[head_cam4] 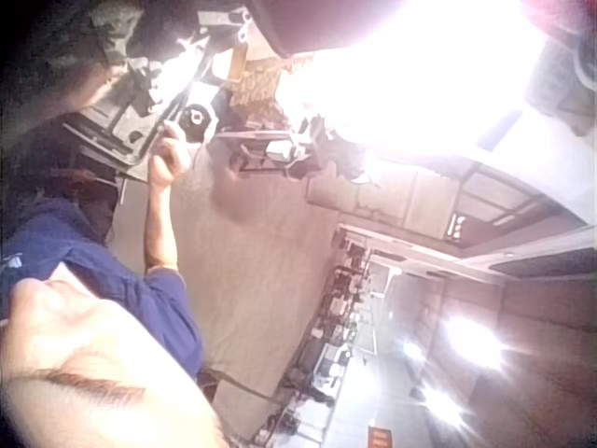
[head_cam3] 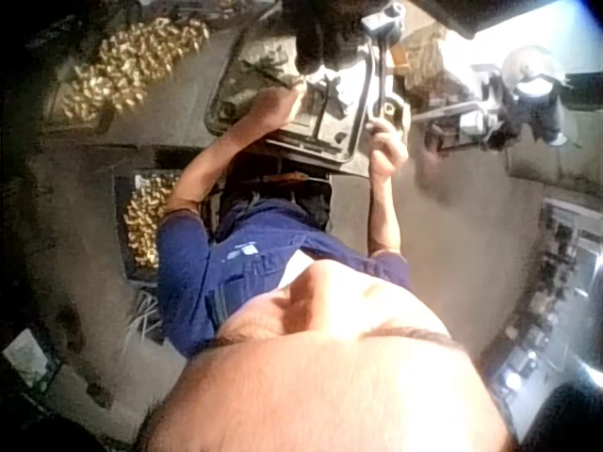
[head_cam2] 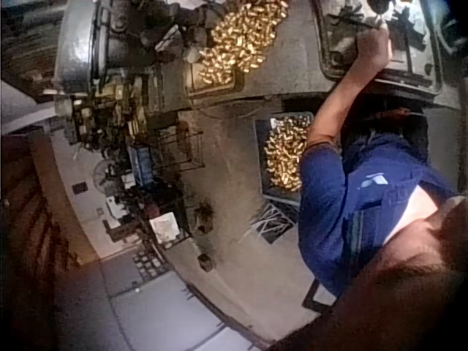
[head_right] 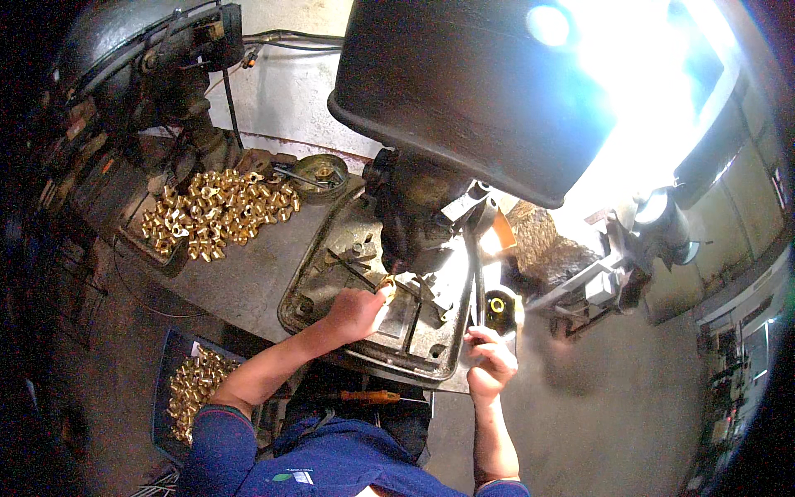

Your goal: The person operates a manual press machine to process brass-colored metal casings. They repeatedly pick up a casing, place it into the press, pull the lever to activate the press, and then remove the processed casing, placing it into a container.

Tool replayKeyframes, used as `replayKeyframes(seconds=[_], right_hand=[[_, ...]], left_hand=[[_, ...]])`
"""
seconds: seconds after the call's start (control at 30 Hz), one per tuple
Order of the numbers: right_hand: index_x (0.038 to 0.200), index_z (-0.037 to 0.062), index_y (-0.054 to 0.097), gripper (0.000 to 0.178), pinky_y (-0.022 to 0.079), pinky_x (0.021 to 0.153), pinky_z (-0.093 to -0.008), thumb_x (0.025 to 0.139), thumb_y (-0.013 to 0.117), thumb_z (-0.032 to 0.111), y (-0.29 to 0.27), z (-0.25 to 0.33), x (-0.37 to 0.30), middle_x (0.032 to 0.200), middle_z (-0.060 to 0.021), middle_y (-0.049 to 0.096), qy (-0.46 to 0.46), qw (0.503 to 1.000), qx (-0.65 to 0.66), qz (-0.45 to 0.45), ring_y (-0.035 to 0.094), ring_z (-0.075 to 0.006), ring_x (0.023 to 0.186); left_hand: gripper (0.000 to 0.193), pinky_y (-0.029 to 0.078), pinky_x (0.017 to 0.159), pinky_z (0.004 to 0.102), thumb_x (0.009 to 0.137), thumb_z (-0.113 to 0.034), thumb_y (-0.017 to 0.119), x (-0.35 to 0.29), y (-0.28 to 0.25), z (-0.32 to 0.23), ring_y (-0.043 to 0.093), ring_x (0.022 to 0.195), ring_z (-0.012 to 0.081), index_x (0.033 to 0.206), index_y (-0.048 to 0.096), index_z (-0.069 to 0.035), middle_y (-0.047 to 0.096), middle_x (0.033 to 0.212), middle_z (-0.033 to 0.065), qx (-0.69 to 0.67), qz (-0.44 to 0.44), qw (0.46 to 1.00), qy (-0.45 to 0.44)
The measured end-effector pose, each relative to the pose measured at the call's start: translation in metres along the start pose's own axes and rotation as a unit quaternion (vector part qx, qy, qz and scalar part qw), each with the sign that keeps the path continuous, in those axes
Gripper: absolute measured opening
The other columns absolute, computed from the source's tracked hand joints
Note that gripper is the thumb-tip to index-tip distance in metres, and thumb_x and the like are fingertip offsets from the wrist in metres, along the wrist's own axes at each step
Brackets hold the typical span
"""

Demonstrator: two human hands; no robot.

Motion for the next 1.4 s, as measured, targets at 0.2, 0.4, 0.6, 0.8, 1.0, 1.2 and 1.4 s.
replayKeyframes(seconds=[0.2, 0.4, 0.6, 0.8, 1.0, 1.2, 1.4], right_hand=[[0.063, -0.0057, 0.053, 0.009, 0.049, 0.069, -0.0328, 0.058, 0.047, -0.001, 0.008, 0.04, 0.009, 0.092, -0.021, 0.061, -0.053, 0.994, -0.09, 0.016, 0.06, -0.0243, 0.074], [0.063, -0.0061, 0.053, 0.009, 0.049, 0.07, -0.0323, 0.056, 0.048, -0.002, 0.01, 0.06, 0.013, 0.091, -0.0207, 0.061, -0.077, 0.989, -0.126, 0.023, 0.061, -0.0233, 0.073], [0.065, -0.0057, 0.057, 0.009, 0.049, 0.068, -0.0317, 0.058, 0.053, -0.003, 0.011, 0.079, 0.017, 0.088, -0.0205, 0.062, -0.117, 0.982, -0.149, 0.02, 0.061, -0.0234, 0.072], [0.07, -0.0052, 0.061, 0.011, 0.049, 0.067, -0.0317, 0.061, 0.057, 0.0, 0.01, 0.095, 0.02, 0.091, -0.021, 0.062, -0.155, 0.972, -0.176, 0.003, 0.062, -0.0245, 0.071], [0.078, -0.0032, 0.062, 0.031, 0.047, 0.073, -0.0367, 0.078, 0.057, 0.028, 0.002, 0.107, 0.019, 0.105, -0.0229, 0.057, -0.22, 0.937, -0.27, -0.028, 0.059, -0.0286, 0.084], [0.101, 0.004, 0.058, 0.048, 0.038, 0.085, -0.0489, 0.086, 0.048, 0.048, 0.01, 0.122, 0.022, 0.117, -0.0221, 0.05, -0.317, 0.874, -0.368, -0.018, 0.047, -0.0382, 0.102], [0.087, 0.0091, 0.055, 0.041, 0.037, 0.09, -0.051, 0.085, 0.051, 0.05, 0.011, 0.116, 0.04, 0.117, -0.017, 0.048, -0.369, 0.841, -0.393, -0.051, 0.045, -0.0409, 0.111]], left_hand=[[0.018, 0.047, 0.052, 0.0403, 0.063, -0.01, 0.066, 0.0, 0.005, 0.001, 0.062, 0.059, 0.0294, 0.076, 0.057, -0.003, 0.059, 0.061, 0.0126, 0.032, 0.032, 0.999, -0.011], [0.016, 0.044, 0.053, 0.0466, 0.064, -0.011, 0.063, 0.0, 0.001, 0.0, 0.059, 0.058, 0.0344, 0.077, 0.056, -0.003, 0.057, 0.06, 0.0156, -0.012, 0.027, 1.0, -0.003], [0.013, 0.045, 0.052, 0.0465, 0.064, -0.01, 0.062, 0.0, 0.002, 0.002, 0.059, 0.058, 0.0349, 0.074, 0.057, -0.004, 0.057, 0.061, 0.016, -0.011, 0.022, 1.0, -0.012], [0.012, 0.045, 0.052, 0.0464, 0.065, -0.011, 0.062, 0.0, 0.003, 0.004, 0.058, 0.057, 0.0356, 0.074, 0.057, -0.005, 0.057, 0.06, 0.0168, -0.028, 0.016, 0.999, -0.012], [0.014, 0.043, 0.052, 0.046, 0.065, -0.012, 0.062, 0.0, 0.005, 0.004, 0.057, 0.057, 0.035, 0.076, 0.057, -0.005, 0.056, 0.06, 0.015, -0.024, -0.002, 1.0, 0.006], [0.011, 0.043, 0.047, 0.0426, 0.068, -0.014, 0.063, 0.0, -0.001, 0.0, 0.058, 0.053, 0.0315, 0.072, 0.058, -0.005, 0.055, 0.056, 0.0116, 0.027, -0.05, 0.998, 0.035], [0.013, 0.046, 0.05, 0.0411, 0.072, -0.015, 0.06, 0.007, 0.006, 0.004, 0.061, 0.057, 0.0311, 0.081, 0.058, -0.005, 0.059, 0.059, 0.0134, 0.069, 0.014, 0.997, 0.014]])
Point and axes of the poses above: each hand's wrist, its own x-axis towards the middle knuckle, its own y-axis out of the palm, z = x × y, the point moved 8 cm from there along x, towards the middle knuckle
